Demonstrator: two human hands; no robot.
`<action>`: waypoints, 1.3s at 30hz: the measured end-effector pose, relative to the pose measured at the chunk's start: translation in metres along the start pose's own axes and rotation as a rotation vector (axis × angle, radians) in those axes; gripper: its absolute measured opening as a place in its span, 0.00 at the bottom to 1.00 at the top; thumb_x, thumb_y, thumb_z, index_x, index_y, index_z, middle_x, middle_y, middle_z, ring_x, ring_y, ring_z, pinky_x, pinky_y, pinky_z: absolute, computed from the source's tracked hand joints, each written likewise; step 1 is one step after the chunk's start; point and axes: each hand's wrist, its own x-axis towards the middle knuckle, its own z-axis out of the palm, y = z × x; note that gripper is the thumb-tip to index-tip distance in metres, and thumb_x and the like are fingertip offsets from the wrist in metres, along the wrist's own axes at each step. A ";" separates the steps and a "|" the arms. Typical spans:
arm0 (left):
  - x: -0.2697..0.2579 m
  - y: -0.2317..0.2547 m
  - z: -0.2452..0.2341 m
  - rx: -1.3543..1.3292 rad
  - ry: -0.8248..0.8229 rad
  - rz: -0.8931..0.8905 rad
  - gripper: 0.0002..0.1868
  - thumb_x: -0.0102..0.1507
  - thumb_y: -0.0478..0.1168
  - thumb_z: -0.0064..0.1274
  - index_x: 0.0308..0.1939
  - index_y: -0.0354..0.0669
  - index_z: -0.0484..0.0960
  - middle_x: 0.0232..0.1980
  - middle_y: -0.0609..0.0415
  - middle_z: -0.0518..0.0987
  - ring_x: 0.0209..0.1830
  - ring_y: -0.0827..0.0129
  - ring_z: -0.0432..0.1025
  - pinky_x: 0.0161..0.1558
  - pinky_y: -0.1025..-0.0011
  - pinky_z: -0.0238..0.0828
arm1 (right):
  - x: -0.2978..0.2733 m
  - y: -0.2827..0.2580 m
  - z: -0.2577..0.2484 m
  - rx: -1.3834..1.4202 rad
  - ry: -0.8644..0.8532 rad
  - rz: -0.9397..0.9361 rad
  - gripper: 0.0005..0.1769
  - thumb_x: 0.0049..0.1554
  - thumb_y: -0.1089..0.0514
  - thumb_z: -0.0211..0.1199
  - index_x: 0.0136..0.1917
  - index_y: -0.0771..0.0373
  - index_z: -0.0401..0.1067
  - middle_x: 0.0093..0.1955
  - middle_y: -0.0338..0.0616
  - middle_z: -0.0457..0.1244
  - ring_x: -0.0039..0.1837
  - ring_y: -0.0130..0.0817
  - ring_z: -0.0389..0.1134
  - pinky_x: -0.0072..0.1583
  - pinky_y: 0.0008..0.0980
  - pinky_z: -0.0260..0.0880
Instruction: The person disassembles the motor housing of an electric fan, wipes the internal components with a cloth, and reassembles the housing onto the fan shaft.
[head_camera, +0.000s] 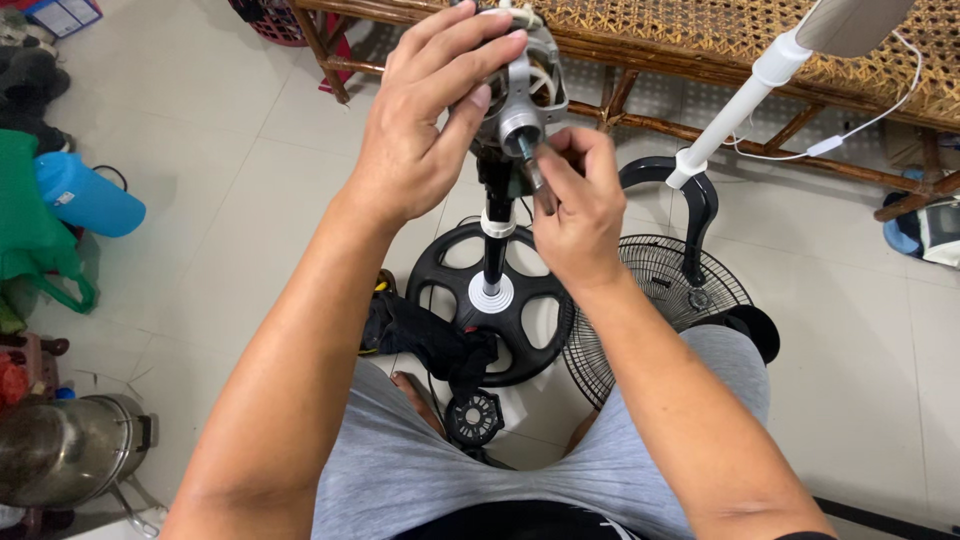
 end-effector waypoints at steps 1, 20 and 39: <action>-0.001 -0.001 -0.001 0.007 -0.003 0.003 0.22 0.72 0.29 0.51 0.70 0.47 0.79 0.74 0.55 0.73 0.76 0.54 0.62 0.76 0.58 0.57 | 0.000 0.002 -0.001 -0.049 -0.023 -0.026 0.20 0.52 0.78 0.61 0.58 0.69 0.74 0.56 0.52 0.62 0.56 0.45 0.69 0.56 0.37 0.72; 0.000 -0.004 0.001 -0.021 0.002 -0.023 0.21 0.73 0.28 0.50 0.69 0.50 0.79 0.76 0.58 0.72 0.78 0.58 0.61 0.77 0.60 0.57 | 0.011 0.005 -0.016 0.000 -0.128 -0.052 0.12 0.57 0.74 0.65 0.55 0.69 0.75 0.57 0.52 0.66 0.56 0.44 0.72 0.56 0.35 0.74; 0.001 -0.004 0.003 -0.033 0.006 -0.032 0.22 0.70 0.28 0.51 0.68 0.50 0.80 0.75 0.57 0.72 0.79 0.57 0.61 0.80 0.57 0.57 | 0.012 0.004 -0.002 0.006 0.143 -0.024 0.12 0.58 0.75 0.66 0.53 0.67 0.71 0.56 0.53 0.68 0.57 0.48 0.74 0.59 0.37 0.74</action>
